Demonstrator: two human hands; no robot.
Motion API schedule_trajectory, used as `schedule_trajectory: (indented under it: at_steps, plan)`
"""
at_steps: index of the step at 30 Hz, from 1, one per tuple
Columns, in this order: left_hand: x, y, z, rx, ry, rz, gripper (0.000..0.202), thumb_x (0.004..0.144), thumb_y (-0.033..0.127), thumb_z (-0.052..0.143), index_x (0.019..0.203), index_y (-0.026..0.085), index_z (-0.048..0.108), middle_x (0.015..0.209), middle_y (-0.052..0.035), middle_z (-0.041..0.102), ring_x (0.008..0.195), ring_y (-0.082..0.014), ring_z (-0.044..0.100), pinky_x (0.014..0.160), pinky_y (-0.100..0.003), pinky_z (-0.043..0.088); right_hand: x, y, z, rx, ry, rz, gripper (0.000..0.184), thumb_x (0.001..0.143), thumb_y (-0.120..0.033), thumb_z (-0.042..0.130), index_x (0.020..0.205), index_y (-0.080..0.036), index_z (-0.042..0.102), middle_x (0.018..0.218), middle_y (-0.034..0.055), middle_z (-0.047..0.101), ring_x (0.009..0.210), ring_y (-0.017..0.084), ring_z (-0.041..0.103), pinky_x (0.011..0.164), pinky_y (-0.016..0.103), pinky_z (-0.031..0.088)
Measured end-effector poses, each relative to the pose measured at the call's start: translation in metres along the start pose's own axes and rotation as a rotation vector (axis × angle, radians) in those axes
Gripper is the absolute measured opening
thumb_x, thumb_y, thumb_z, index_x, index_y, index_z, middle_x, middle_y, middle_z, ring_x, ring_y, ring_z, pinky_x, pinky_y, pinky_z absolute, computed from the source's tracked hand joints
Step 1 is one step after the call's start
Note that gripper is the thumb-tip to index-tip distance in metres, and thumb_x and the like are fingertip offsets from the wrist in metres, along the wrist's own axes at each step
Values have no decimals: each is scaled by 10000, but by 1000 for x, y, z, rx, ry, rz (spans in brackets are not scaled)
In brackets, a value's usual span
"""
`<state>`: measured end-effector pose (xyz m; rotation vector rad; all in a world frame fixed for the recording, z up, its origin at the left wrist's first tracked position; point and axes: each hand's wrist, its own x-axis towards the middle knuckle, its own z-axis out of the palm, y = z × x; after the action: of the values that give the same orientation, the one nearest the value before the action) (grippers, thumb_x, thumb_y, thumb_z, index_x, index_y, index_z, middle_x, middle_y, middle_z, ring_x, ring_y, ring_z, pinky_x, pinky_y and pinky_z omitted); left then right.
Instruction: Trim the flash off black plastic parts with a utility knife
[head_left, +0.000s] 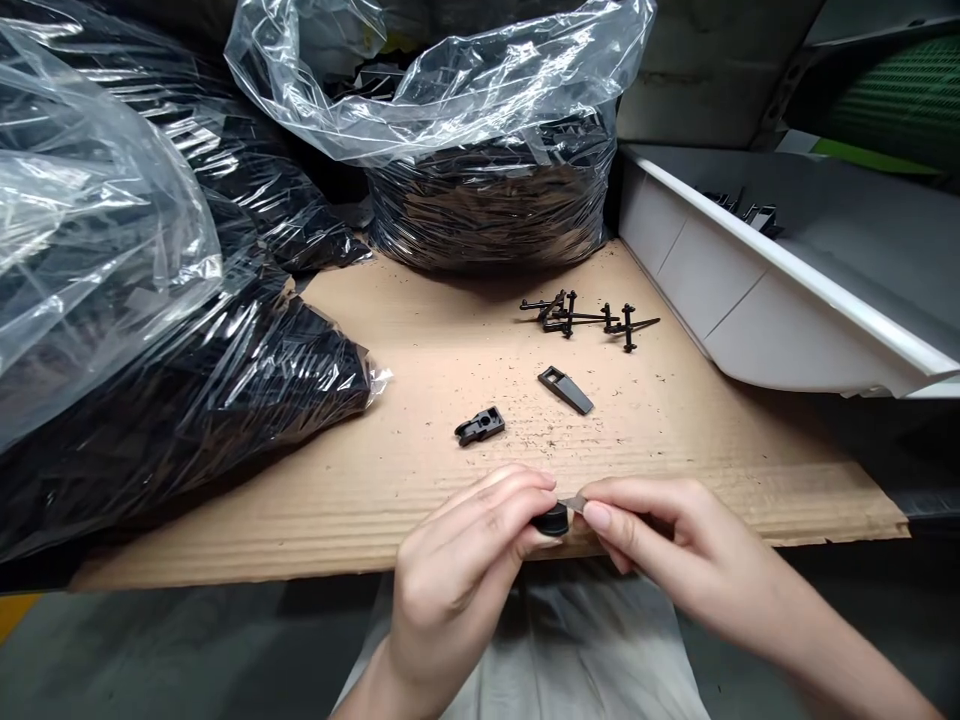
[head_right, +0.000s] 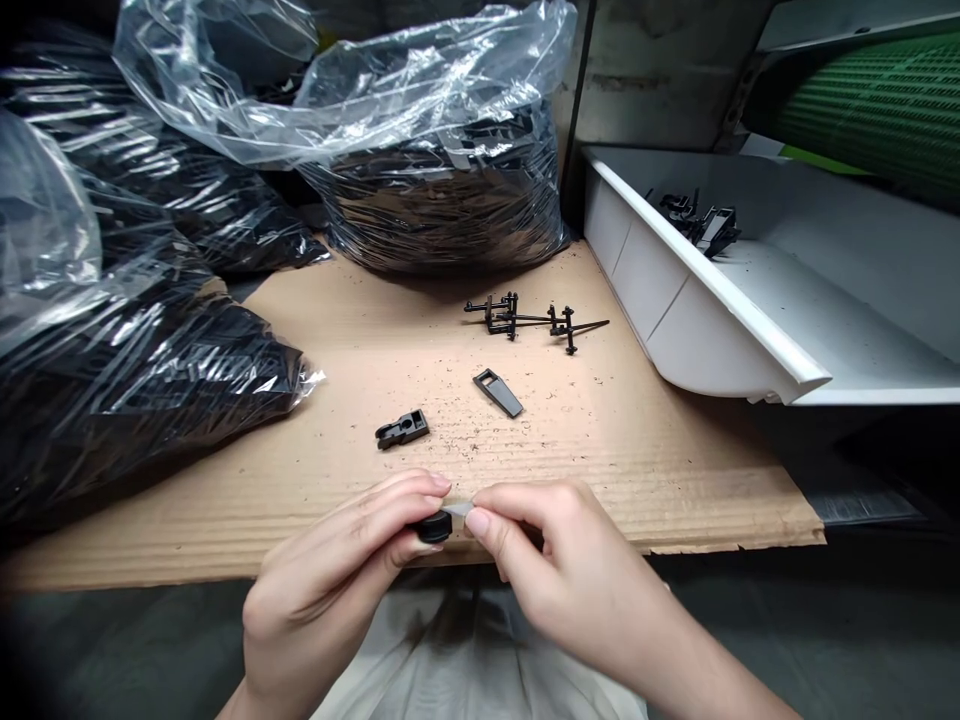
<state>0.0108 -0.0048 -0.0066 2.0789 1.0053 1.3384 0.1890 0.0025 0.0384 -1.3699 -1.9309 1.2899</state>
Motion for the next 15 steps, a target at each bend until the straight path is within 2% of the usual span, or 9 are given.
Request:
schedule_trajectory:
  at_steps: [2,6,10,12,15]
  plan:
    - [0,2,-1,-51,-9,-40,374,738,-23,594,1021,220,623,1012,0,667,937,-161,621,892,-258,470,5,1,-7,98,-116,14,329,870,-233,409,549,-166,426,513,-49,390,486,71,355,464,208,267]
    - [1,3,-2,-129,-4,-86,333,744,-4,606,992,216,643,973,18,682,910,-123,632,876,-178,464,13,6,-15,432,-324,145,231,852,-239,445,684,-135,563,470,-69,397,386,33,253,376,173,199]
    - [4,3,-2,-117,50,-168,285,746,12,595,933,210,680,942,17,699,889,-109,638,824,-133,476,10,6,-14,576,-510,162,243,830,-301,513,729,-110,627,477,-53,449,376,20,305,369,148,236]
    - [6,5,-3,-151,75,-266,254,724,39,623,882,223,699,892,29,712,843,-103,649,769,-115,490,3,4,-11,557,-442,141,246,834,-328,517,764,-126,640,506,-42,492,389,20,354,385,139,284]
    - [12,9,-3,-308,111,-527,231,666,81,674,832,237,712,792,39,722,716,-105,665,634,-112,521,-11,5,3,414,-108,31,169,851,-280,502,864,-191,645,631,-17,587,477,51,481,465,156,400]
